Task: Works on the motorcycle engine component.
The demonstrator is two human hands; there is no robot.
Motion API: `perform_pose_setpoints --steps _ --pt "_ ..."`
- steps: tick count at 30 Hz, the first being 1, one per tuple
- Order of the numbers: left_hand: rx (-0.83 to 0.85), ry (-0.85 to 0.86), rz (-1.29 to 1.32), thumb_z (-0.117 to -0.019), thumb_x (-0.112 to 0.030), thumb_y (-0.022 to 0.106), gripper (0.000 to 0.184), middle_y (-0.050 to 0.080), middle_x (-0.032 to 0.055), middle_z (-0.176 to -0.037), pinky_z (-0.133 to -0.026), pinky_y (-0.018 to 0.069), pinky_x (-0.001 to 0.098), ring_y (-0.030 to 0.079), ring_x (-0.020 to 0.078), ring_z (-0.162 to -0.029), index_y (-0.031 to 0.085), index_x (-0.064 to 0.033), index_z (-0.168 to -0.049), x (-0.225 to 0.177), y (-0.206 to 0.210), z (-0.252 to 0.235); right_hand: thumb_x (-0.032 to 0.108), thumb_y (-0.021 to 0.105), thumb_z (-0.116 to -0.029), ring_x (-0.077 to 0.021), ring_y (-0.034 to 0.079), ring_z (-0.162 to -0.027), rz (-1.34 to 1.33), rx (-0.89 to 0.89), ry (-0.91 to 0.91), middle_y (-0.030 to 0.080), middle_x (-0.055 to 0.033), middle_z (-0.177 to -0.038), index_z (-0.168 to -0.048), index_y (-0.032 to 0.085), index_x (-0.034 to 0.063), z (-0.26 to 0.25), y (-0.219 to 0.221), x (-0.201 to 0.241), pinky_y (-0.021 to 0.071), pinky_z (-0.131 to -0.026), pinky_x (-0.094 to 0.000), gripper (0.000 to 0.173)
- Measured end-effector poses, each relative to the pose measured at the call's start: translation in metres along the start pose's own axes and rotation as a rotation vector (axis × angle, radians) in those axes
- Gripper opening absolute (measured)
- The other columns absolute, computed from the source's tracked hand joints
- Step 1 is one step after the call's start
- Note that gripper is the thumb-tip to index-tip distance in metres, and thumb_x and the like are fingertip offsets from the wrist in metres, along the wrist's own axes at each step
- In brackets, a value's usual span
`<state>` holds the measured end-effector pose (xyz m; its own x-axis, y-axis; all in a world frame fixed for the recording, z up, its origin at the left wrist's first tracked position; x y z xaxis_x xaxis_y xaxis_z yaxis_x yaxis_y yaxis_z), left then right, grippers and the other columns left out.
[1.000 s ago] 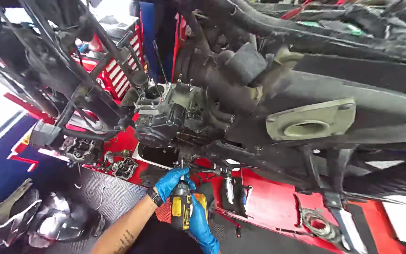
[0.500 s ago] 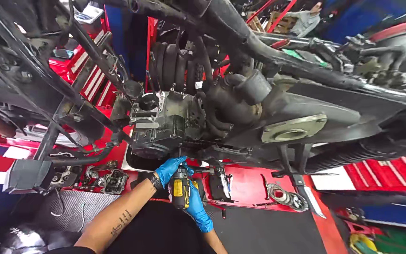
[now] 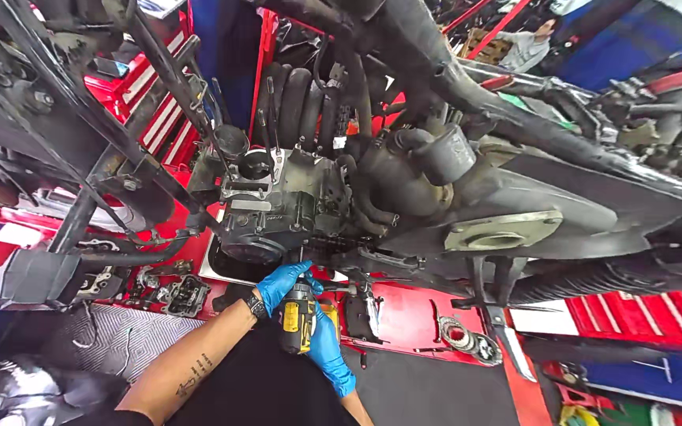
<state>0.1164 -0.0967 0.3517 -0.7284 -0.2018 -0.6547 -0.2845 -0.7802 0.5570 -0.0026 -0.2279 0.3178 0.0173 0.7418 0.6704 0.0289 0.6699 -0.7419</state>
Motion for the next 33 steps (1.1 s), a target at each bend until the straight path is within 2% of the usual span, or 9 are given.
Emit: perform_pose_setpoints --steps 2,6,13,16,19,21,26,30,33 --pt "0.005 0.019 -0.041 -0.1126 -0.039 0.032 0.046 0.07 0.009 -0.082 -0.073 0.0597 0.0346 0.071 0.0192 -0.076 0.059 -0.0027 -0.103 0.001 -0.003 -0.001 0.023 0.073 -0.0784 -0.0333 0.074 -0.095 0.15 -0.012 -0.001 0.075 -0.0171 -0.104 -0.126 0.067 0.0004 0.0 -0.005 0.007 0.0582 -0.082 -0.0581 0.053" --pt "-0.029 0.026 -0.103 -0.113 -0.039 0.03 0.048 0.07 0.0079 -0.081 -0.073 0.0592 0.0334 0.07 0.0177 -0.075 0.059 -0.0022 -0.103 -0.005 -0.003 -0.004 0.019 0.075 -0.0758 -0.037 0.074 -0.094 0.238 -0.028 -0.026 0.075 -0.0184 -0.103 -0.126 0.068 -0.0004 -0.007 -0.009 0.009 0.0583 -0.08 -0.0597 0.054" --pt "0.002 0.041 -0.121 -0.1132 -0.038 0.03 0.048 0.071 0.0087 -0.081 -0.073 0.0596 0.0335 0.071 0.0189 -0.075 0.059 -0.002 -0.101 -0.005 -0.005 -0.007 0.025 0.072 -0.0793 -0.0342 0.074 -0.091 0.293 -0.041 -0.034 0.075 -0.0164 -0.099 -0.123 0.069 0.0015 -0.007 -0.008 0.011 0.059 -0.077 -0.0569 0.05" --pt "0.012 0.044 -0.121 -0.1132 -0.038 0.03 0.048 0.07 0.0081 -0.081 -0.073 0.0595 0.0329 0.071 0.0179 -0.075 0.059 -0.0022 -0.101 -0.006 -0.005 -0.007 0.021 0.072 -0.0765 -0.0356 0.074 -0.089 0.279 -0.078 -0.044 0.075 -0.0171 -0.097 -0.119 0.07 -0.0002 -0.007 -0.008 0.012 0.0589 -0.075 -0.0575 0.047" --pt "0.011 0.042 -0.144 -0.1131 -0.039 0.03 0.049 0.07 0.0078 -0.081 -0.074 0.0594 0.033 0.071 0.0177 -0.076 0.06 -0.0022 -0.101 -0.008 -0.005 -0.006 0.023 0.072 -0.0764 -0.0347 0.074 -0.092 0.249 -0.072 -0.044 0.075 -0.0164 -0.1 -0.121 0.07 0.0001 -0.008 -0.006 0.01 0.059 -0.078 -0.0568 0.05" --pt "0.004 0.055 -0.187 -0.113 -0.039 0.03 0.049 0.071 0.0074 -0.082 -0.076 0.0591 0.0334 0.071 0.0174 -0.077 0.061 -0.0024 -0.102 -0.006 -0.008 -0.008 0.024 0.074 -0.0756 -0.0338 0.074 -0.09 0.263 -0.074 -0.059 0.075 -0.0158 -0.099 -0.12 0.07 0.0011 -0.009 -0.003 0.007 0.0596 -0.076 -0.0562 0.05" --pt "-0.056 0.065 -0.238 -0.1117 -0.036 0.04 0.042 0.072 0.0071 -0.084 -0.077 0.0597 0.0326 0.071 0.0155 -0.078 0.062 -0.0006 -0.108 -0.007 -0.008 -0.005 0.024 0.077 -0.0752 -0.0347 0.074 -0.091 0.322 -0.082 -0.05 0.075 -0.0162 -0.1 -0.121 0.07 0.0014 -0.008 -0.003 0.011 0.0596 -0.077 -0.0563 0.052" --pt "-0.072 0.055 -0.27 -0.112 -0.035 0.039 0.041 0.072 0.0061 -0.086 -0.079 0.0592 0.0318 0.071 0.0142 -0.08 0.062 -0.0006 -0.11 -0.014 -0.01 0.0 0.026 0.078 -0.0696 -0.0323 0.074 -0.078 0.548 -0.183 -0.149 0.075 -0.0123 -0.087 -0.109 0.074 0.0042 -0.01 -0.016 0.032 0.059 -0.064 -0.0513 0.045" --pt "-0.087 0.073 -0.307 -0.1123 -0.034 0.038 0.042 0.072 0.0064 -0.086 -0.082 0.0589 0.0325 0.071 0.014 -0.081 0.062 0.0005 -0.111 -0.013 -0.01 -0.003 0.022 0.076 -0.0727 -0.0321 0.073 -0.078 0.651 -0.178 -0.16 0.074 -0.0117 -0.087 -0.108 0.074 0.0057 -0.012 -0.019 0.035 0.0578 -0.063 -0.0488 0.039"
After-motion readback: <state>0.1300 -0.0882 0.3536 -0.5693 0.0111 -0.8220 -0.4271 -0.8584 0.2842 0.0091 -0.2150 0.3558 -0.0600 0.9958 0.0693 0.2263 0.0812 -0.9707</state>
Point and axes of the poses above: each hand's wrist, its own z-axis away from the middle knuckle, its own y-axis out of the palm, x = y × z, the point moved 3 cm from there along -z, towards the middle knuckle
